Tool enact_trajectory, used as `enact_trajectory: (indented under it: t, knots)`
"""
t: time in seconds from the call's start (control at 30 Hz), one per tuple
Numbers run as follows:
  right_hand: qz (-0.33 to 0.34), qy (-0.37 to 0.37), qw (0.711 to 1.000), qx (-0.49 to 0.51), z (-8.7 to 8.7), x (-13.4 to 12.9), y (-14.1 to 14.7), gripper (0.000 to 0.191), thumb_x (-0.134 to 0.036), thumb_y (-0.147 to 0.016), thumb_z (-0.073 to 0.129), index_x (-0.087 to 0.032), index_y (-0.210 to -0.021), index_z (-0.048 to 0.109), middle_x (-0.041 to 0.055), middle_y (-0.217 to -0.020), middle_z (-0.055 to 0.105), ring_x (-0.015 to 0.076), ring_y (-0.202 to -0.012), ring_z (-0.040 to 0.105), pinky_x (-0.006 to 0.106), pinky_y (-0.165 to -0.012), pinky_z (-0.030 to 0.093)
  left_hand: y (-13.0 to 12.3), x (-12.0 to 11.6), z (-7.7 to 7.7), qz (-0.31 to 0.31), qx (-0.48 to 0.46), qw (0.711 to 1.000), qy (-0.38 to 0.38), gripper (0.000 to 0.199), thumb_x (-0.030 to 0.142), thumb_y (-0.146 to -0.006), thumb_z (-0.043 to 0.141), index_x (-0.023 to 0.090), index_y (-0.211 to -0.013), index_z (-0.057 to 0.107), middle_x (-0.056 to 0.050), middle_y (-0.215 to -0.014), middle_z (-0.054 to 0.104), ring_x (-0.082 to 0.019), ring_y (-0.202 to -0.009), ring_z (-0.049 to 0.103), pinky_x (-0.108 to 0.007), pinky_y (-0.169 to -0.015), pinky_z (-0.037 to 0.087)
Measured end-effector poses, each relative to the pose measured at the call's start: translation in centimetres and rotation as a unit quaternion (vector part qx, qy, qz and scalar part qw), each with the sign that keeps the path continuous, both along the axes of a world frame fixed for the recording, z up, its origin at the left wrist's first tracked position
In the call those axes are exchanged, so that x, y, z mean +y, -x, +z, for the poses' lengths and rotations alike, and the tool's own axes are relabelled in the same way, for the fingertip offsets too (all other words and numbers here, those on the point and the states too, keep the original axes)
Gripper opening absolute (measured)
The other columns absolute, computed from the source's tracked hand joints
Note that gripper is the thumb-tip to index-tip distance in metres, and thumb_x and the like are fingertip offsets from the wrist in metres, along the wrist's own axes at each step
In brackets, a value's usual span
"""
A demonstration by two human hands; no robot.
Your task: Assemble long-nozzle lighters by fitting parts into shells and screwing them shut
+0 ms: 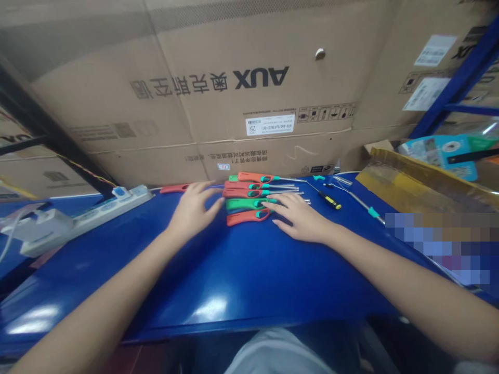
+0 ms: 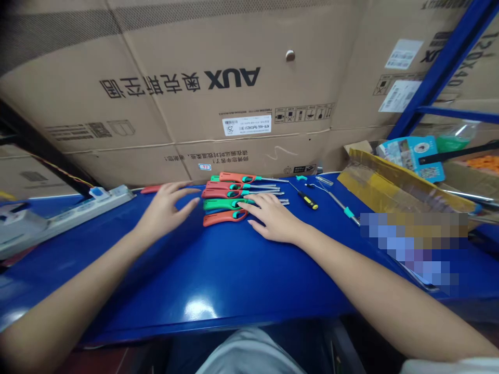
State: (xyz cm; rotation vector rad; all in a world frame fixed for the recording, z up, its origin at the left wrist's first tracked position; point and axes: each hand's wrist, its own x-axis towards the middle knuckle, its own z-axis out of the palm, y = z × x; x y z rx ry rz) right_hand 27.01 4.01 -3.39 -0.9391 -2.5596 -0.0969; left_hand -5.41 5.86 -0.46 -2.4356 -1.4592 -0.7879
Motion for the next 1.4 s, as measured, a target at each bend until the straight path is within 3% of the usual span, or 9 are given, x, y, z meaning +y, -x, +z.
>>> enact_trajectory:
  t: [0.1,0.23,0.37,0.5,0.73,0.9,1.1,1.27,1.4]
  knots:
    - [0.015,-0.001,1.0,0.011,0.2,-0.2,0.0,0.047,-0.031,-0.1,0.051,-0.021,-0.146,0.053,0.0146,-0.145,0.055,0.0322,-0.133,0.049,0.055,-0.111,0.042,3.3,2.9,1.1,0.107,0.084,0.989,0.053,0.036,0.041,-0.095,0.052,0.019,-0.116,0.071,-0.011,-0.129,0.066,-0.03,-0.124,0.056,-0.045,-0.111,0.043]
    - [0.026,0.001,1.0,0.016,0.2,-0.3,0.0,0.047,-0.03,-0.1,0.051,-0.022,-0.147,0.052,0.0141,-0.144,0.056,0.0322,-0.132,0.05,0.056,-0.11,0.043,7.0,6.4,0.1,0.195,0.114,0.971,0.075,0.035,0.033,-0.087,0.059,0.011,-0.112,0.07,-0.023,-0.127,0.062,-0.042,-0.124,0.053,-0.054,-0.103,0.045]
    - [0.032,0.008,0.999,0.018,0.2,-0.4,0.0,0.046,-0.03,-0.1,0.05,-0.022,-0.146,0.053,0.0142,-0.144,0.056,0.0321,-0.131,0.051,0.056,-0.11,0.043,8.6,7.7,-1.3,0.231,0.142,0.958,0.093,0.035,0.035,-0.089,0.056,0.01,-0.109,0.07,-0.025,-0.122,0.061,-0.042,-0.117,0.055,-0.052,-0.096,0.048]
    - [0.031,0.014,0.999,0.025,0.2,-0.3,-0.2,0.047,-0.029,-0.1,0.051,-0.023,-0.146,0.052,0.0146,-0.144,0.056,0.0316,-0.132,0.051,0.055,-0.11,0.043,8.3,7.4,-0.7,0.223,0.161,0.957,0.096,0.027,0.034,-0.091,0.054,0.013,-0.094,0.072,-0.023,-0.113,0.063,-0.041,-0.114,0.056,-0.053,-0.094,0.048]
    - [0.031,-0.014,0.999,0.037,1.3,-0.8,-0.4,0.044,-0.028,-0.1,0.051,-0.024,-0.143,0.054,0.014,-0.143,0.057,0.0308,-0.133,0.051,0.056,-0.109,0.043,3.6,3.3,2.9,0.142,0.15,0.977,0.044,0.028,0.034,-0.101,0.043,0.016,-0.102,0.064,-0.016,-0.124,0.062,-0.032,-0.108,0.062,-0.044,-0.093,0.051]
    - [0.062,-0.041,0.991,0.108,2.1,-2.0,0.2,0.045,-0.025,-0.099,0.053,-0.024,-0.144,0.049,0.0142,-0.142,0.055,0.0272,-0.133,0.051,0.051,-0.11,0.044,-2.8,-3.4,3.9,-0.083,0.098,0.992,0.017,0.018,0.03,-0.103,0.045,0.018,-0.099,0.058,-0.012,-0.122,0.063,-0.027,-0.103,0.065,-0.04,-0.086,0.053]
    - [0.146,0.031,0.978,0.143,2.9,-2.8,0.5,0.024,-0.027,-0.092,0.066,-0.022,-0.115,0.065,0.0106,-0.118,0.06,0.023,-0.111,0.059,0.042,-0.098,0.051,-7.3,-7.7,1.2,-0.239,0.051,0.96,0.136,0.016,0.031,-0.102,0.053,0.02,-0.094,0.061,-0.007,-0.11,0.066,-0.022,-0.1,0.064,-0.033,-0.084,0.053]
    - [0.177,0.14,0.972,0.059,2.7,-2.5,0.3,0.008,-0.022,-0.093,0.065,-0.022,-0.1,0.069,0.0084,-0.117,0.059,0.0222,-0.114,0.057,0.04,-0.102,0.048,-8.3,-7.5,-1.9,-0.249,-0.034,0.945,0.207,0.013,0.032,-0.099,0.059,0.02,-0.096,0.065,-0.006,-0.107,0.067,-0.02,-0.099,0.065,-0.032,-0.085,0.054]
    - [0.164,0.214,0.963,0.018,2.3,-2.1,-0.1,0.003,-0.021,-0.092,0.066,-0.019,-0.094,0.067,0.0069,-0.111,0.06,0.0193,-0.103,0.059,0.034,-0.092,0.05,-8.4,-7.2,-2.8,-0.263,-0.04,0.943,0.2,0.019,0.032,-0.095,0.066,0.022,-0.111,0.066,-0.005,-0.114,0.071,-0.023,-0.107,0.064,-0.037,-0.094,0.053]
